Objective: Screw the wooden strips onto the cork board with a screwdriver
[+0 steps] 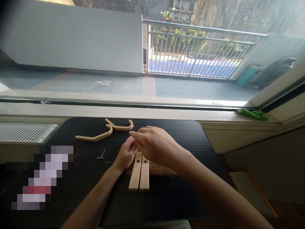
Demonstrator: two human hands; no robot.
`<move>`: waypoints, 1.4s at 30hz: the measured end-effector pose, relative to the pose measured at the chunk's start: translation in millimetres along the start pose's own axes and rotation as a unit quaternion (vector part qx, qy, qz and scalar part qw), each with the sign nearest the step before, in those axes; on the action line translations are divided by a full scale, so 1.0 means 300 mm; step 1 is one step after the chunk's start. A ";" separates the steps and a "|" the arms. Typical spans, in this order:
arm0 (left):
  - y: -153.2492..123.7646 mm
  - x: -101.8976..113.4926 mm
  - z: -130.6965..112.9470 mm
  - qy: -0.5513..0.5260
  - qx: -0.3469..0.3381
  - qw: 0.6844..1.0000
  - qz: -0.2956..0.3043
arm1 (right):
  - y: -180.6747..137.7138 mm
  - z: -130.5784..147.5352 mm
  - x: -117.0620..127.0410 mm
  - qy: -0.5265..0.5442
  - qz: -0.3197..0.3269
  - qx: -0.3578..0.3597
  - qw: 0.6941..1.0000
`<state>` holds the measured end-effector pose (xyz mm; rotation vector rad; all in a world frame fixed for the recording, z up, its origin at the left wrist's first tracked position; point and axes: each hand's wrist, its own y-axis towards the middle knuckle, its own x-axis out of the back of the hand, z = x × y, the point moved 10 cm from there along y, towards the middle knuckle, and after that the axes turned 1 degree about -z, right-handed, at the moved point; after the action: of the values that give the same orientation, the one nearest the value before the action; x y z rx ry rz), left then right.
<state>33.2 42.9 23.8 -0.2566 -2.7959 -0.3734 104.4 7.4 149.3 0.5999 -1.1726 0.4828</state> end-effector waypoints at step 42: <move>-0.001 0.001 0.003 0.010 0.009 1.000 0.001 | -0.005 -0.062 -0.039 -0.130 0.235 -0.051 0.962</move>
<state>32.6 42.8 22.8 -0.2494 -2.7782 -0.3475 114.7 18.1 133.0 0.2944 -1.5922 0.7562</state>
